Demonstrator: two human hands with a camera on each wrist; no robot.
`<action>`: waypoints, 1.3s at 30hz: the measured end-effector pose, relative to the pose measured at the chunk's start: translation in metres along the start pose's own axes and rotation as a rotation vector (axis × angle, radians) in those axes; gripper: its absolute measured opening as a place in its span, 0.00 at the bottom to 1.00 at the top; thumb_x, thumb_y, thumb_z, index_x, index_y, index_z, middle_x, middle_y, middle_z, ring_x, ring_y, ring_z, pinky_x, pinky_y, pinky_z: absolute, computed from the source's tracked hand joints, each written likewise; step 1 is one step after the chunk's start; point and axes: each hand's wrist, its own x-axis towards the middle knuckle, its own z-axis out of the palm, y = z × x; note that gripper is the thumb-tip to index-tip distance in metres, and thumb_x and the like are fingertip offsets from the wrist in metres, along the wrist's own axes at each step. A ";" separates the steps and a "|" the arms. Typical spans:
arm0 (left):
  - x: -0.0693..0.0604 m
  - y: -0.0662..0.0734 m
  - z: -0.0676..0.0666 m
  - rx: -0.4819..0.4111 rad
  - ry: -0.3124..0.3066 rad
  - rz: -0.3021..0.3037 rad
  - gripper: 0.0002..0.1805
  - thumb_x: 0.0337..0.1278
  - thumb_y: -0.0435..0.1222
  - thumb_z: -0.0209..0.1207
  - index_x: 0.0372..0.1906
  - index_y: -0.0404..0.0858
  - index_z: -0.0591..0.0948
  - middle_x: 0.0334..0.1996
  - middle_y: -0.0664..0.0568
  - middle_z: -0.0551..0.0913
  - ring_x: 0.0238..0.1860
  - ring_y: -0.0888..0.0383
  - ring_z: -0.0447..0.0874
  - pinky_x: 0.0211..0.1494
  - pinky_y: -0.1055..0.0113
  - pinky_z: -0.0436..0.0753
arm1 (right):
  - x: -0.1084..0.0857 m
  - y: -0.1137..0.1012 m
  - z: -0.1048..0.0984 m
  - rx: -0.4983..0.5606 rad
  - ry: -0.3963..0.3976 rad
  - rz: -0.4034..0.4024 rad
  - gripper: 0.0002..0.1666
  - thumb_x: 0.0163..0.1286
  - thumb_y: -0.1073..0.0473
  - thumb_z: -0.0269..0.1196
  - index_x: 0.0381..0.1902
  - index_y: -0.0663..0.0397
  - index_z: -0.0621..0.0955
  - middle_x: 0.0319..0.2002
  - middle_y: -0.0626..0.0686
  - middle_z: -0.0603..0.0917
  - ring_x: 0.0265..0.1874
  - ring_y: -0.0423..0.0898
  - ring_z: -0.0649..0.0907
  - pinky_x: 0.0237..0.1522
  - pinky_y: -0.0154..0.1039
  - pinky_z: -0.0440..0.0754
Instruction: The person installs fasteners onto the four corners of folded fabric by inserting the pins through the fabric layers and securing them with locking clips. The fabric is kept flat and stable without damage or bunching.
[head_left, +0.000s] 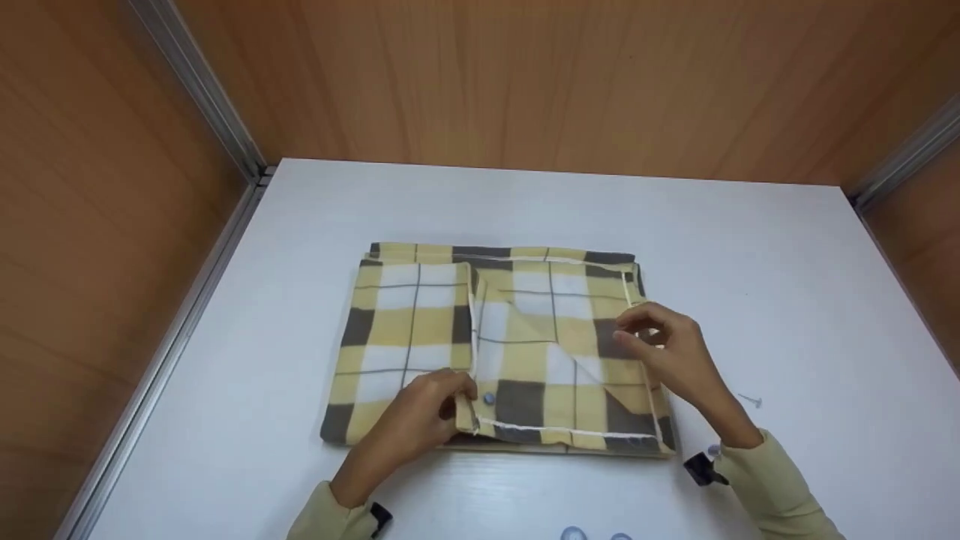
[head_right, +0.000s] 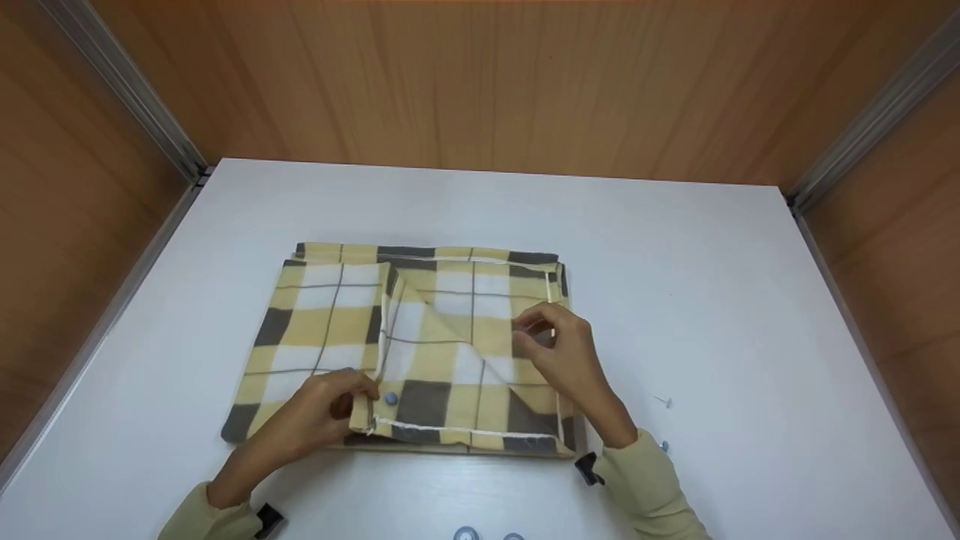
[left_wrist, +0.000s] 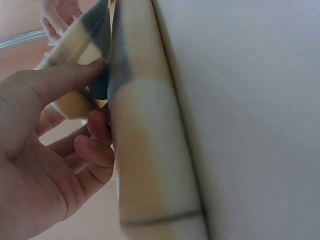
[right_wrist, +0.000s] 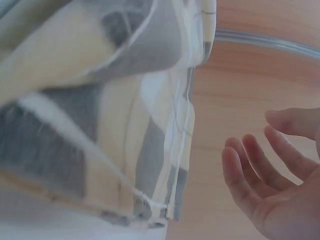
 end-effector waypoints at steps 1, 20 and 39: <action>-0.002 0.000 -0.002 0.018 0.004 -0.006 0.17 0.45 0.19 0.58 0.37 0.44 0.81 0.34 0.58 0.78 0.29 0.64 0.73 0.29 0.72 0.77 | -0.002 0.005 -0.003 -0.012 0.007 0.010 0.08 0.60 0.70 0.65 0.39 0.61 0.82 0.36 0.56 0.83 0.37 0.45 0.81 0.33 0.30 0.79; 0.070 0.042 -0.028 -0.098 0.066 0.007 0.06 0.58 0.30 0.55 0.37 0.40 0.80 0.31 0.56 0.80 0.31 0.60 0.79 0.33 0.70 0.80 | -0.065 0.077 -0.065 -0.232 0.172 0.260 0.14 0.63 0.56 0.66 0.43 0.59 0.82 0.42 0.56 0.82 0.36 0.32 0.77 0.32 0.22 0.74; 0.202 0.038 0.010 -0.114 -0.100 0.047 0.13 0.60 0.30 0.56 0.49 0.33 0.80 0.51 0.43 0.78 0.41 0.52 0.81 0.39 0.66 0.80 | 0.008 0.077 -0.051 -0.072 -0.002 0.256 0.23 0.65 0.54 0.64 0.54 0.60 0.76 0.47 0.60 0.79 0.42 0.52 0.80 0.31 0.37 0.82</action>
